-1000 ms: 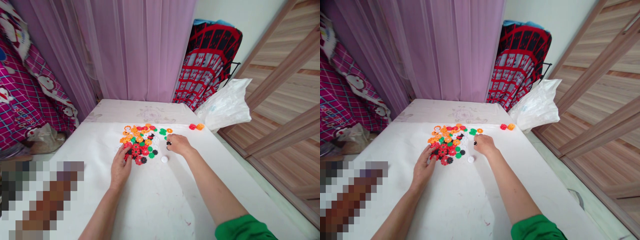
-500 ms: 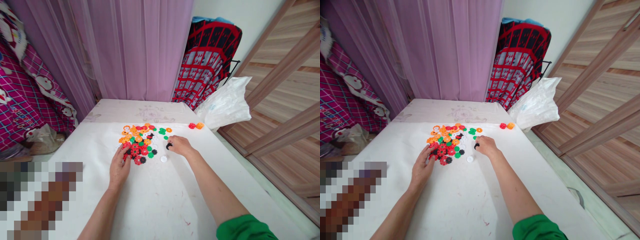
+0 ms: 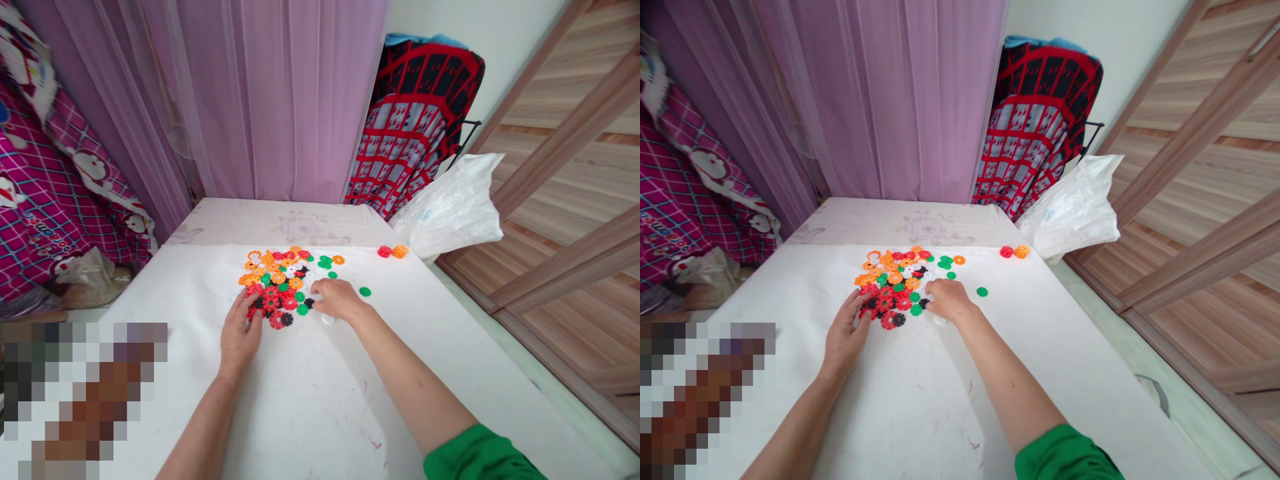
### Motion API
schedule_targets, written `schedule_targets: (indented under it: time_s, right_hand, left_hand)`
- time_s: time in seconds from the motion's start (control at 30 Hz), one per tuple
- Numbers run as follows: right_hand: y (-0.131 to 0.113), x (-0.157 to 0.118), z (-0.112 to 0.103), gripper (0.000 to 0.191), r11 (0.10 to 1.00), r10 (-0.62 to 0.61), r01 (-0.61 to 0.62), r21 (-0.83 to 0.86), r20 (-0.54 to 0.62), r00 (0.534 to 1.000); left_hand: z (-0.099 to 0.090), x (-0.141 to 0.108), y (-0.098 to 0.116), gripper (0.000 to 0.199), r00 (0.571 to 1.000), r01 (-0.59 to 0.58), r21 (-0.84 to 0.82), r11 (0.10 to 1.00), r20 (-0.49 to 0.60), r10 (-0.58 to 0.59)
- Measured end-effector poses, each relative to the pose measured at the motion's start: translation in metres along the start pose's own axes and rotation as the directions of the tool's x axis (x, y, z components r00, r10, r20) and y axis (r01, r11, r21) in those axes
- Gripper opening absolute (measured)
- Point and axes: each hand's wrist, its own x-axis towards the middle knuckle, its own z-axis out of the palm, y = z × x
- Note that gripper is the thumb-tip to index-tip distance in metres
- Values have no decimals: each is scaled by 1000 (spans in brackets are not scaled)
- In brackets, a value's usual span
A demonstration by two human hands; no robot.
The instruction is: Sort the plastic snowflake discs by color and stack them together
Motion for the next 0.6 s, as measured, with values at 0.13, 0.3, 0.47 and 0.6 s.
schedule_targets:
  time_s: [0.13, 0.3, 0.47, 0.6]
  right_hand:
    - [-17, 3, 8, 29, 997, -37, 37, -61, 0, 999]
    - [-24, 5, 12, 28, 995, -48, 46, -89, -17, 999]
    - [-21, 6, 18, 33, 1000, -22, 23, 18, -37, 999]
    - [0, 0, 10, 43, 981, 52, -40, 190, -62, 997]
  left_hand:
    - [1, -1, 1, 37, 1000, -3, 19, 1000, -10, 3]
    - [1, 0, 2, 37, 1000, -19, 18, 1000, -6, 19]
    - [-1, 0, 3, 37, 1000, -20, 28, 999, -1, 20]
    - [0, -1, 3, 37, 1000, -6, 23, 1000, 5, 6]
